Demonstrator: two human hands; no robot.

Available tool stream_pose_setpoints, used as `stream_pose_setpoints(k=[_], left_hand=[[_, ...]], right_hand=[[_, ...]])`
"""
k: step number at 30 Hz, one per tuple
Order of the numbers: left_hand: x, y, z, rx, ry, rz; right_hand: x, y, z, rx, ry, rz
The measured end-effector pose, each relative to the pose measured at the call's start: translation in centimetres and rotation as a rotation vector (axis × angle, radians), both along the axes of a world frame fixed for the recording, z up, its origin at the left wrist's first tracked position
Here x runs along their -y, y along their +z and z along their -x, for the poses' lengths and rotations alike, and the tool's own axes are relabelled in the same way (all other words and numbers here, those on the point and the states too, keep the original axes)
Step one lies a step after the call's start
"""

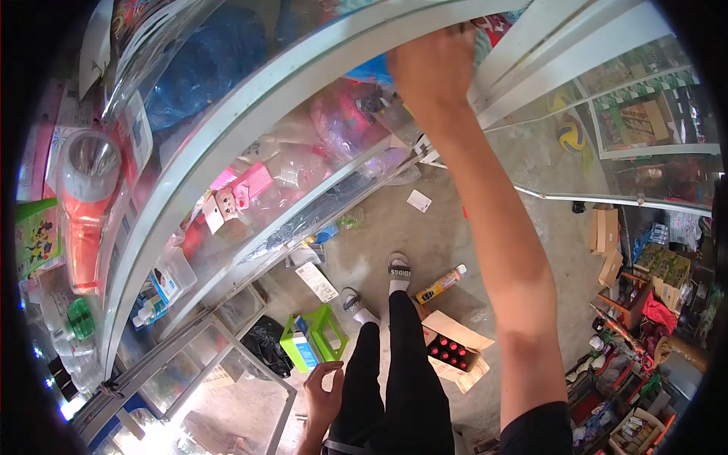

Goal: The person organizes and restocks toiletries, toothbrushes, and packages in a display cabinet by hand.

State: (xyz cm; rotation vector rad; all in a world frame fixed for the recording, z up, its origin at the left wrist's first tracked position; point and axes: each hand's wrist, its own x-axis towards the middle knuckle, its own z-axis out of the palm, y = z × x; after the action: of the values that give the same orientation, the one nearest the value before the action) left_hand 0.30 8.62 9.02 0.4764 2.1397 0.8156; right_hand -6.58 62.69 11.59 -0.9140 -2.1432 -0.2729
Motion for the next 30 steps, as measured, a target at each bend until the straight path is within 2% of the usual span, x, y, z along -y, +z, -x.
stream_pose_setpoints(k=[2,6,8,12,15,18,22,23,24,26,27,30], left_hand=[[-0.2,0.1,-0.2,-0.008,-0.012,-0.021],[-1.0,0.2,0.3,0.036,0.001,-0.111],[-1.5,-0.7,1.0,0.143,0.090,-0.205],[-5.7,1.0,3.8,0.346,0.223,-0.479],[-5.6,1.2,3.7,0.272,0.273,-0.415],[-5.9,1.3,3.0,0.144,0.171,-0.514],[-2.7,-2.7,2.1,0.491,0.295,-0.535],[-0.8,-4.0,2.8,0.449,0.140,-0.494],[1.2,-5.2,3.4,0.400,-0.012,-0.461],[4.6,-7.0,2.8,0.847,0.338,-0.503],[5.0,-7.2,2.4,0.833,0.328,-0.458],[5.1,-7.0,1.7,0.908,0.343,-0.395]], right_hand=[[3.2,1.9,0.6,0.047,0.170,-0.034],[11.5,2.8,0.0,-0.042,0.356,-0.086],[15.4,2.8,-2.0,-0.094,0.480,0.086],[22.4,2.5,-6.9,-0.240,0.578,0.336],[27.2,2.8,-10.1,-0.318,0.644,0.657],[31.5,3.3,-12.9,-0.333,0.664,1.032],[35.3,2.7,-16.0,-0.348,0.614,1.633],[36.1,1.9,-16.7,-0.372,0.595,1.790],[36.5,1.3,-17.3,-0.456,0.563,1.942],[37.3,-0.1,-18.4,-0.641,0.497,2.235],[37.7,-1.0,-18.8,-0.752,0.489,2.278],[38.6,-2.7,-20.6,-1.329,0.150,2.628]])
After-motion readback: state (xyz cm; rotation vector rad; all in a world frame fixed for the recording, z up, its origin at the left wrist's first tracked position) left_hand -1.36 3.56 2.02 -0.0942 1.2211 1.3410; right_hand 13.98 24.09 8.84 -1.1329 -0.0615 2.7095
